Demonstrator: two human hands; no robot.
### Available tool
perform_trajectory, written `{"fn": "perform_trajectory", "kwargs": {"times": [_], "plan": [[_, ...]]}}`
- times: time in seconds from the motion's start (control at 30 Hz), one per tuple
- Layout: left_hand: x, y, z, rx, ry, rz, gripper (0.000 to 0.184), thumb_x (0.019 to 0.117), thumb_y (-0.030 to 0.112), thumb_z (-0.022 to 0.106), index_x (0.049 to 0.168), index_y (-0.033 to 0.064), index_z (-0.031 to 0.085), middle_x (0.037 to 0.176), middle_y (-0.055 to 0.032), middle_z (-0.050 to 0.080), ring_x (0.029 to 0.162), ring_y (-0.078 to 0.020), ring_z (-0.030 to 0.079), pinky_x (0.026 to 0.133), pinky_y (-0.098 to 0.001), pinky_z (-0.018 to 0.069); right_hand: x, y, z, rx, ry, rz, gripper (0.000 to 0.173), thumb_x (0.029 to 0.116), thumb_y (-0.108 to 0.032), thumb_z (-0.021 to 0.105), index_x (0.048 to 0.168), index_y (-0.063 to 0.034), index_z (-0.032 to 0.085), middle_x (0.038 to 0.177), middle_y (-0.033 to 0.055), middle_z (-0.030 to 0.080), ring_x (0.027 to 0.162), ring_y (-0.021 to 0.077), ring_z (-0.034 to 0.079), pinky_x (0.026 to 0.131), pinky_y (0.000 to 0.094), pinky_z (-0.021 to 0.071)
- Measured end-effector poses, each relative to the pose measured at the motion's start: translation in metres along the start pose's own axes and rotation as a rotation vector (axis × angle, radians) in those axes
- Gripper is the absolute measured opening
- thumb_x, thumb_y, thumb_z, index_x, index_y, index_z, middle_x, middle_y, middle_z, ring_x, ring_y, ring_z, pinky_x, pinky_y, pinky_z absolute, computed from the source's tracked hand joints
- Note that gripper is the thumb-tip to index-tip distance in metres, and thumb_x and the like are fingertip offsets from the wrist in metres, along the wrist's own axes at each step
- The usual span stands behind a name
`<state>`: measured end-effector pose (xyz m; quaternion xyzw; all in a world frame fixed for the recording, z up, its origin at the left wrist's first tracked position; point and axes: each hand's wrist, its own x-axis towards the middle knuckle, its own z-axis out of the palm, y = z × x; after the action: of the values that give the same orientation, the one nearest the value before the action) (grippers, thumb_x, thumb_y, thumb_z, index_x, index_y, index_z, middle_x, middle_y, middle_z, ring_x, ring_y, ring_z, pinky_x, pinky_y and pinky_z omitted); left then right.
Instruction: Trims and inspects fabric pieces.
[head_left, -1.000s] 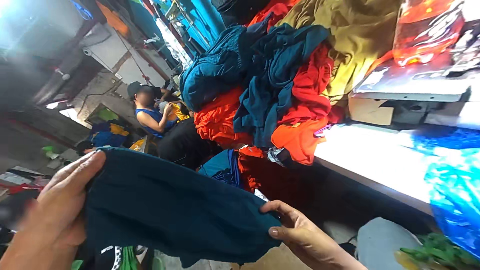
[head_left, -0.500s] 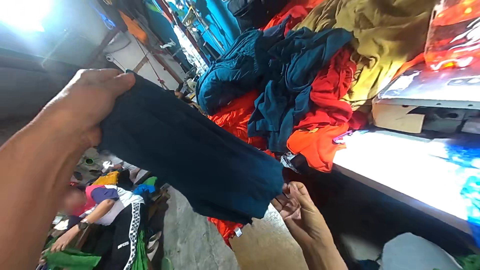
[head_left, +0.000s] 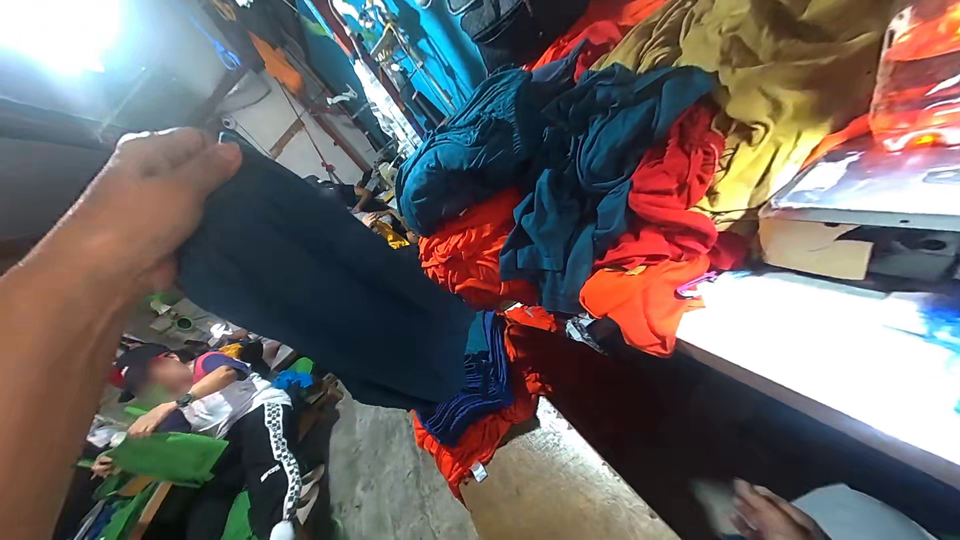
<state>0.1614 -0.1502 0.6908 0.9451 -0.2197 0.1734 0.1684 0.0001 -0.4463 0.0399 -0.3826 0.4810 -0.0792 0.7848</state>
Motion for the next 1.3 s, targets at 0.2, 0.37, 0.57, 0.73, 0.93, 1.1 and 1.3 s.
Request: {"fn": "perform_trajectory", "kwargs": {"times": [0.2,0.37,0.57,0.73,0.93,1.1,1.3], "plan": [[-0.07,0.032,0.037,0.107,0.083,0.06,0.023,0.1083,0.035,0.046,0.101,0.018,0.06,0.078,0.0081,0.062,0.064,0.0002,0.061,0.056,-0.022,0.0546,0.008,-0.04,-0.002,-0.882,-0.558,-0.417,0.027,0.0943,-0.006,0.067,0.116,0.0092,0.061,0.09,0.0236,0.063,0.079,0.0328,0.062,0.077,0.0527,0.0513],[-0.135,0.038,0.066,0.301,0.149,0.039,0.034,0.108,0.032,0.046,0.117,0.0036,0.062,0.087,-0.0068,0.064,0.072,-0.0135,0.061,0.065,-0.0389,0.0538,-0.072,-0.111,0.043,-0.784,-0.907,-0.77,0.035,0.0929,-0.011,0.07,0.121,0.0092,0.064,0.109,0.0279,0.069,0.1,0.041,0.068,0.092,0.059,0.0518],[-0.198,0.03,0.125,0.067,0.095,0.221,0.034,0.1066,0.038,0.049,0.109,0.0087,0.067,0.084,0.0053,0.066,0.073,0.0046,0.06,0.067,-0.0162,0.0532,-0.193,-0.149,0.122,-0.256,-1.313,-1.098,0.051,0.098,-0.049,0.062,0.129,-0.0079,0.066,0.125,0.0079,0.067,0.111,0.0096,0.065,0.091,0.0292,0.056],[-0.218,0.041,0.158,-0.079,0.005,0.365,0.034,0.1063,0.031,0.052,0.109,0.0014,0.069,0.096,-0.0073,0.071,0.086,-0.0032,0.067,0.079,-0.0188,0.0556,-0.254,-0.164,0.148,-0.156,-1.412,-1.205,0.052,0.1002,-0.054,0.055,0.119,-0.0085,0.071,0.111,0.0023,0.071,0.105,0.0033,0.063,0.09,0.0247,0.0534],[-0.209,0.059,0.16,-0.146,-0.16,0.321,0.034,0.1061,0.024,0.051,0.115,-0.0047,0.066,0.095,-0.0122,0.072,0.086,-0.0079,0.068,0.081,-0.0229,0.0549,-0.263,-0.161,0.129,-0.18,-1.294,-1.177,0.039,0.1021,-0.034,0.061,0.107,0.004,0.07,0.097,0.0094,0.072,0.09,0.0003,0.064,0.084,0.0177,0.0522],[-0.196,0.063,0.158,-0.11,-0.317,0.333,0.038,0.11,0.027,0.04,0.123,0.0019,0.066,0.097,-0.0103,0.071,0.087,-0.0151,0.069,0.078,-0.0347,0.0562,-0.272,-0.142,0.129,-0.011,-1.096,-1.129,0.025,0.1042,-0.023,0.057,0.096,-0.0027,0.068,0.085,-0.0058,0.068,0.08,-0.0109,0.06,0.073,0.0096,0.0504],[-0.212,0.054,0.171,-0.05,-0.204,0.358,0.041,0.1083,0.038,0.044,0.121,0.0035,0.064,0.094,-0.0095,0.071,0.08,-0.0165,0.07,0.067,-0.0362,0.0576,-0.266,-0.14,0.124,-0.052,-1.154,-1.116,0.023,0.1031,-0.016,0.057,0.102,0.002,0.07,0.091,0.0007,0.071,0.087,-0.0065,0.063,0.081,0.0129,0.0521]]}}
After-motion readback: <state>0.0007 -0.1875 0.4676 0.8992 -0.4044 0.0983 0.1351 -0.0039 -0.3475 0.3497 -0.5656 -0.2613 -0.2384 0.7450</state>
